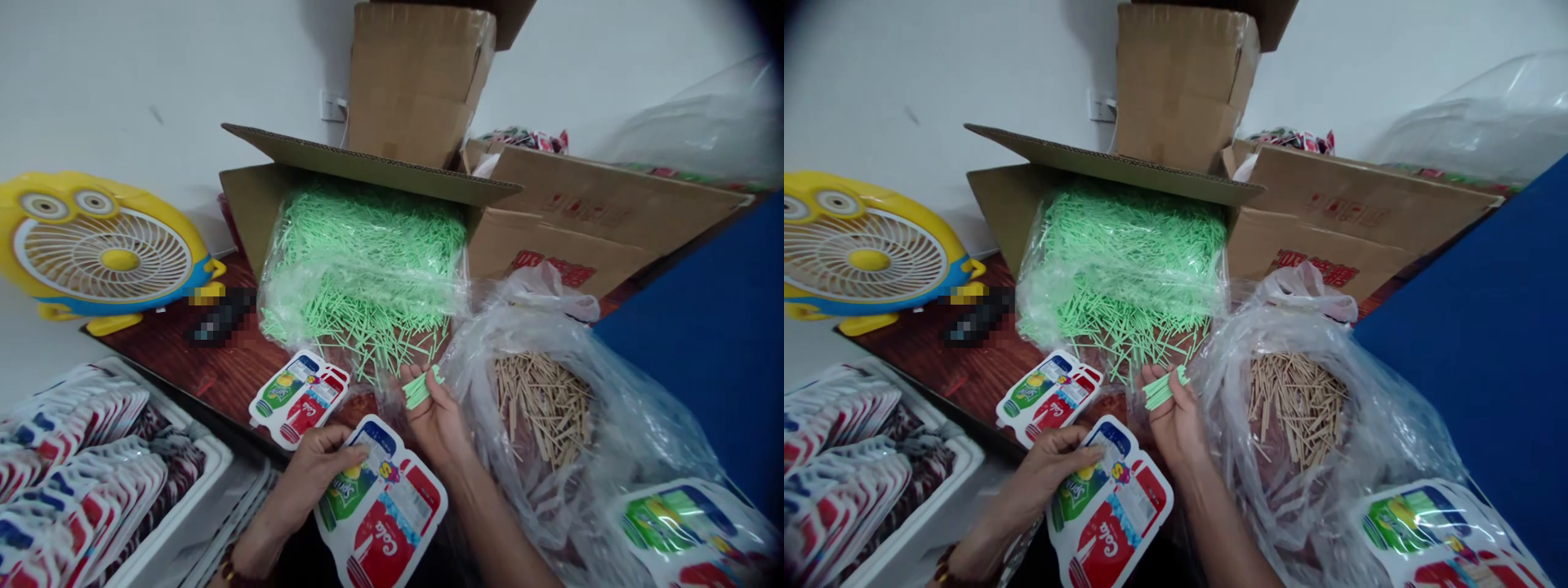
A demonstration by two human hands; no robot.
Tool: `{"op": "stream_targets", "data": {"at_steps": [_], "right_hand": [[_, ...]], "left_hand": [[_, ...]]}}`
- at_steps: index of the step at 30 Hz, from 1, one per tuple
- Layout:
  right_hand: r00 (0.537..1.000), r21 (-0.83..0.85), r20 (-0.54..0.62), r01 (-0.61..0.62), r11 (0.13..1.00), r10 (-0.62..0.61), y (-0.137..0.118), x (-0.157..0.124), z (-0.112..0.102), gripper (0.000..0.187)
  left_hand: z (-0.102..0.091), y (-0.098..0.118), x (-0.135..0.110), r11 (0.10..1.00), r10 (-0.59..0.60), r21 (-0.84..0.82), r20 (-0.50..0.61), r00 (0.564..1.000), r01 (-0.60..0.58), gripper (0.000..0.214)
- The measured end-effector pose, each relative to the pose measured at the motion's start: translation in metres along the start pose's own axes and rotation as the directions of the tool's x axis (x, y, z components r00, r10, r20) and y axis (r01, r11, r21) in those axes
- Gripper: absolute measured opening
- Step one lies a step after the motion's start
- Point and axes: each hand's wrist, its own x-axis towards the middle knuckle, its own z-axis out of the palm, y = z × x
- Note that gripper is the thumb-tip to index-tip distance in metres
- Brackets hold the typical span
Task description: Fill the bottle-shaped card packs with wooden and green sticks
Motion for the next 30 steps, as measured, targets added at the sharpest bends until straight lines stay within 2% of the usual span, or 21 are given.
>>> {"op": "stream_targets", "data": {"at_steps": [5, 12, 14, 16, 19, 21, 23, 30], "right_hand": [[0.997, 0.106, 0.001, -0.072, 0.992, 0.073, 0.006, -0.013, 0.006, 0.006], [0.989, 0.240, -0.062, -0.115, 0.964, 0.133, 0.003, -0.021, 0.016, 0.009], [0.988, 0.258, -0.071, -0.118, 0.959, 0.140, 0.002, -0.023, 0.018, 0.013], [0.985, 0.271, -0.090, -0.121, 0.955, 0.150, 0.002, -0.024, 0.020, 0.016], [0.978, 0.274, -0.115, -0.136, 0.952, 0.172, 0.004, -0.027, 0.022, 0.013], [0.975, 0.258, -0.104, -0.166, 0.952, 0.198, 0.005, -0.028, 0.023, 0.008], [0.973, 0.250, -0.082, -0.189, 0.950, 0.215, 0.006, -0.030, 0.025, 0.005], [0.972, 0.274, -0.043, -0.212, 0.938, 0.232, 0.008, -0.032, 0.022, 0.005]], "left_hand": [[0.006, 0.000, 0.001, 0.999, -0.018, 0.046, 0.032, 0.999, 0.016, 0.026], [0.007, -0.003, -0.001, 0.995, 0.009, 0.094, 0.110, 0.994, -0.020, 0.024], [0.009, 0.002, -0.004, 0.985, 0.072, 0.145, 0.150, 0.986, -0.094, 0.023], [0.012, 0.009, -0.008, 0.947, 0.197, 0.218, 0.184, 0.963, -0.235, 0.021], [0.017, 0.019, -0.013, 0.841, 0.382, 0.310, 0.239, 0.893, -0.443, 0.016], [0.020, 0.023, -0.013, 0.781, 0.447, 0.345, 0.274, 0.852, -0.520, 0.015], [0.022, 0.023, -0.014, 0.744, 0.469, 0.377, 0.294, 0.833, -0.552, 0.014], [0.027, 0.023, -0.021, 0.708, 0.471, 0.425, 0.309, 0.826, -0.564, 0.016]]}}
